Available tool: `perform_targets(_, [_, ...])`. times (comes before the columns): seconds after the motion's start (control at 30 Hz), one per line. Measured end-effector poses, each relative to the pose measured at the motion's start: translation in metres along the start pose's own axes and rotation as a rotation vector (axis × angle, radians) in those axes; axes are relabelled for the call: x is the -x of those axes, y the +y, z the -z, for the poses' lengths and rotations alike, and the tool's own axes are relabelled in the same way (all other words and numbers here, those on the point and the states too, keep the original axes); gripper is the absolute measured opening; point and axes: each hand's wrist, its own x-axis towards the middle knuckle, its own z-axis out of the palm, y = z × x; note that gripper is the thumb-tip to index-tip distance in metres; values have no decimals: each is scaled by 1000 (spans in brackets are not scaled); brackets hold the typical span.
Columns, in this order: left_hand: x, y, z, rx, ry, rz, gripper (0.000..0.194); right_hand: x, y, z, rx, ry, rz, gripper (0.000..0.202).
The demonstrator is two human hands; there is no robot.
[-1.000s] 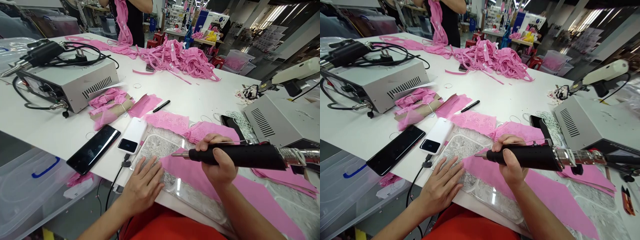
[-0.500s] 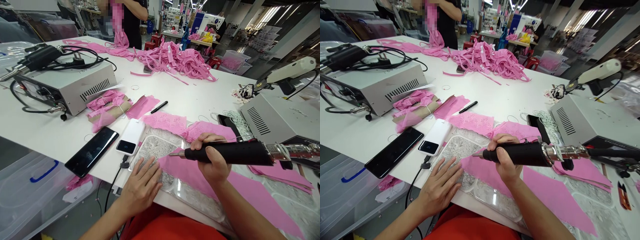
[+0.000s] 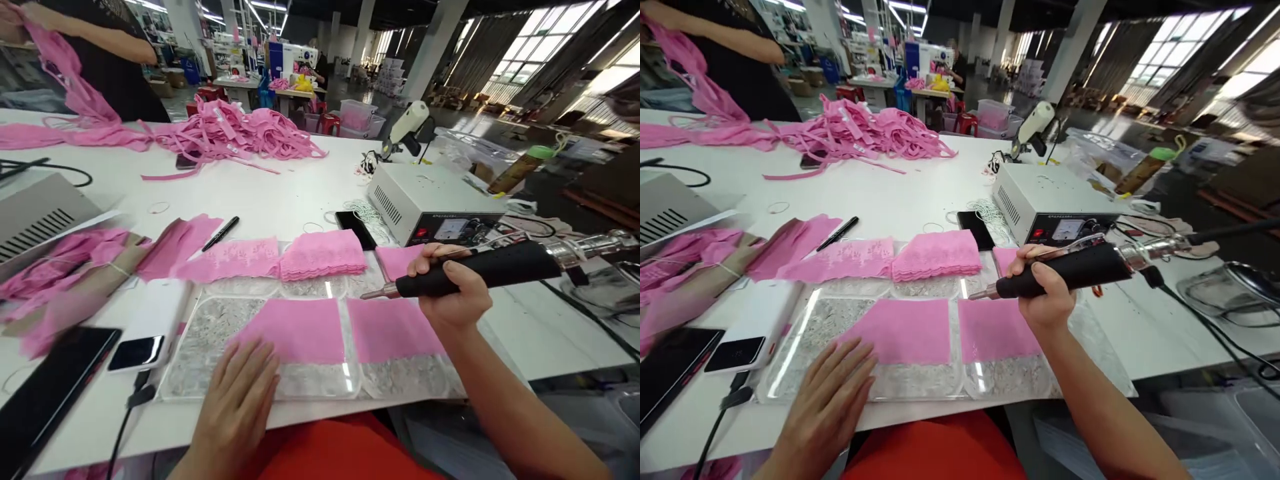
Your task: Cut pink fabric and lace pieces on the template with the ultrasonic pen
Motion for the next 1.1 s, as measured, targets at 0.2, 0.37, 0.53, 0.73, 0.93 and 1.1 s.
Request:
perform_targets(0.2, [-58,42,-48,27,-126,-129,21,8,17,17,-60,-13,-61,8])
perform_targets(0.37, [-71,59,-80,25,-252,-153,24,10,26,17,-106,-76,-81,10])
perform_targets(0.53, [-68,61,-90,7,-330,-140,32,9,28,17,-135,-84,-87,10])
perform_targets(0.73, [-69,59,-90,20,-336,-145,31,9,26,14,-104,-94,-79,11])
perform_targets(0.93, [-69,60,-91,32,-330,-129,31,10,25,12,-61,-104,-100,12])
perform_targets(1.1, [-67,60,-91,38,-335,-118,32,10,26,11,-64,-107,-83,12])
